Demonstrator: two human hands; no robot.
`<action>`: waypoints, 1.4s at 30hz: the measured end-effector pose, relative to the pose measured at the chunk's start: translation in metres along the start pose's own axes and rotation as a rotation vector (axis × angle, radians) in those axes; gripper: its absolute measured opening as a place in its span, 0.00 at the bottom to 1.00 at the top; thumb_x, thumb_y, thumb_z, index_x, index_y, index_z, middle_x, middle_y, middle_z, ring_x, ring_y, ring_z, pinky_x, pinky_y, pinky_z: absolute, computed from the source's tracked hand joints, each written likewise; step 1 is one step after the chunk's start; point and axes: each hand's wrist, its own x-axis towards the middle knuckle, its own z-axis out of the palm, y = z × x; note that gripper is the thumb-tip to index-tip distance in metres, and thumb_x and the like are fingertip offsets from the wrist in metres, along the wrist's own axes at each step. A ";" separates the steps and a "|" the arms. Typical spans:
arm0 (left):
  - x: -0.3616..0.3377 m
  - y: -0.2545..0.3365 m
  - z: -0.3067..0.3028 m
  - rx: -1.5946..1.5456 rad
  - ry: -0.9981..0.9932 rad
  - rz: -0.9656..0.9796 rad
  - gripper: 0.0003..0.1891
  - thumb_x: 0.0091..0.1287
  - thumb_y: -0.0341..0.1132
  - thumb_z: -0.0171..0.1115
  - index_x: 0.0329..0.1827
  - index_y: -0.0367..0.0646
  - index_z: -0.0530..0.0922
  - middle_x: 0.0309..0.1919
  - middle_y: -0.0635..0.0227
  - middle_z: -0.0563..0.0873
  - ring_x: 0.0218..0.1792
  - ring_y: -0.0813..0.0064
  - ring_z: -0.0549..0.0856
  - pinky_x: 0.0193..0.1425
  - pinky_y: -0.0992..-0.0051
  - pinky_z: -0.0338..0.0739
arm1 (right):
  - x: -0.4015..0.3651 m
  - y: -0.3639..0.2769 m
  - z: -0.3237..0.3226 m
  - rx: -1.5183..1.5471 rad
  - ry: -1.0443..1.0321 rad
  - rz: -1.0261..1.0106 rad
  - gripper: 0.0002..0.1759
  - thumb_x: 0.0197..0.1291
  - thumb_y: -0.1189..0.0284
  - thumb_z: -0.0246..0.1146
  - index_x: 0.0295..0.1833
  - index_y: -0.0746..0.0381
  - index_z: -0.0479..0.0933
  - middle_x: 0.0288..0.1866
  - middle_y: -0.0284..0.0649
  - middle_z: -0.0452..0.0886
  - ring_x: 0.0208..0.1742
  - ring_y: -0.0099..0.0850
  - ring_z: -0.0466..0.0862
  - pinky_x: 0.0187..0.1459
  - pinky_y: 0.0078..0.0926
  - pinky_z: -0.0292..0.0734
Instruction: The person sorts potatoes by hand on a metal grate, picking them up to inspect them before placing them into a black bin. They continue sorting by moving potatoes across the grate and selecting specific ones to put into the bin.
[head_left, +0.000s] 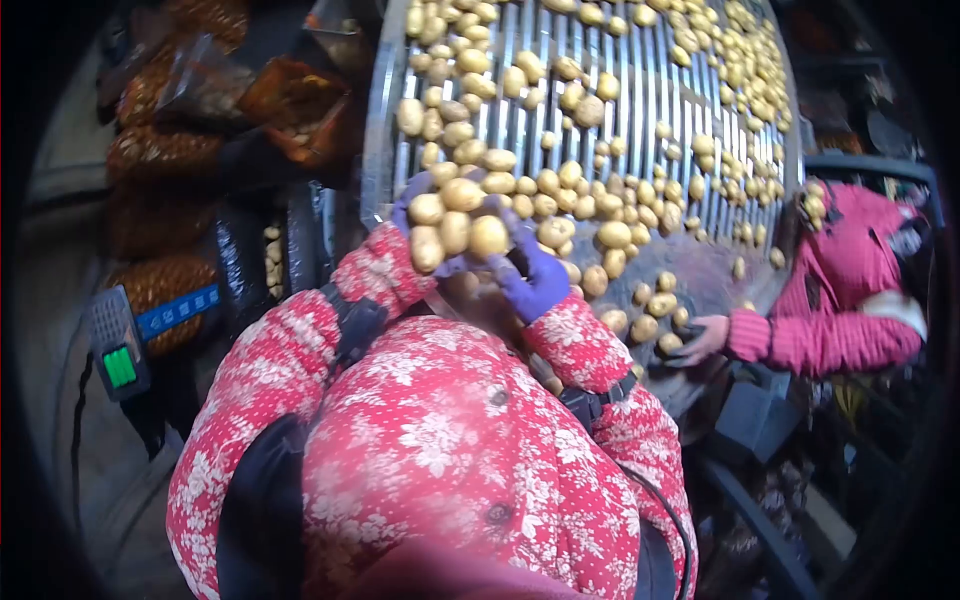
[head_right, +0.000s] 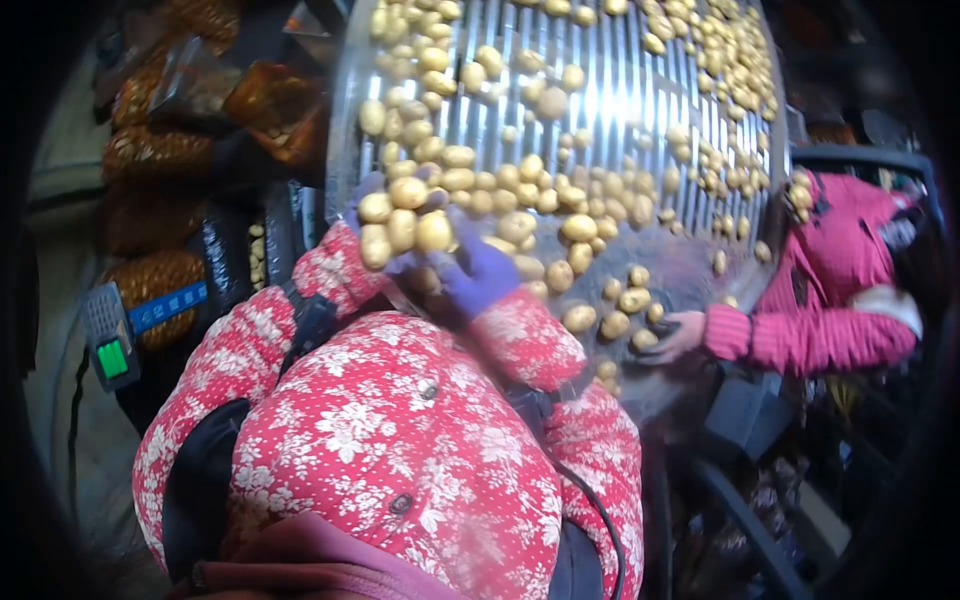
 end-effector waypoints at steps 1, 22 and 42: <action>-0.008 0.001 -0.006 0.062 -0.014 -0.003 0.29 0.75 0.48 0.42 0.75 0.43 0.59 0.68 0.54 0.70 0.66 0.63 0.72 0.67 0.61 0.67 | -0.008 -0.006 -0.004 0.097 -0.083 0.138 0.31 0.67 0.64 0.62 0.73 0.61 0.66 0.55 0.47 0.82 0.48 0.29 0.84 0.48 0.28 0.78; -0.034 -0.032 -0.092 -0.297 -0.204 -0.234 0.20 0.77 0.34 0.42 0.68 0.37 0.68 0.61 0.60 0.78 0.56 0.74 0.82 0.57 0.66 0.81 | 0.001 0.005 -0.046 -0.162 -0.074 0.028 0.20 0.58 0.78 0.67 0.56 0.63 0.76 0.47 0.39 0.84 0.50 0.32 0.84 0.49 0.34 0.82; -0.202 0.042 -0.123 -0.339 0.222 0.162 0.23 0.77 0.43 0.43 0.70 0.43 0.67 0.61 0.57 0.75 0.57 0.62 0.79 0.61 0.56 0.75 | -0.013 -0.009 0.074 0.351 -0.348 0.407 0.27 0.74 0.58 0.53 0.70 0.63 0.69 0.39 0.35 0.81 0.38 0.26 0.81 0.44 0.24 0.79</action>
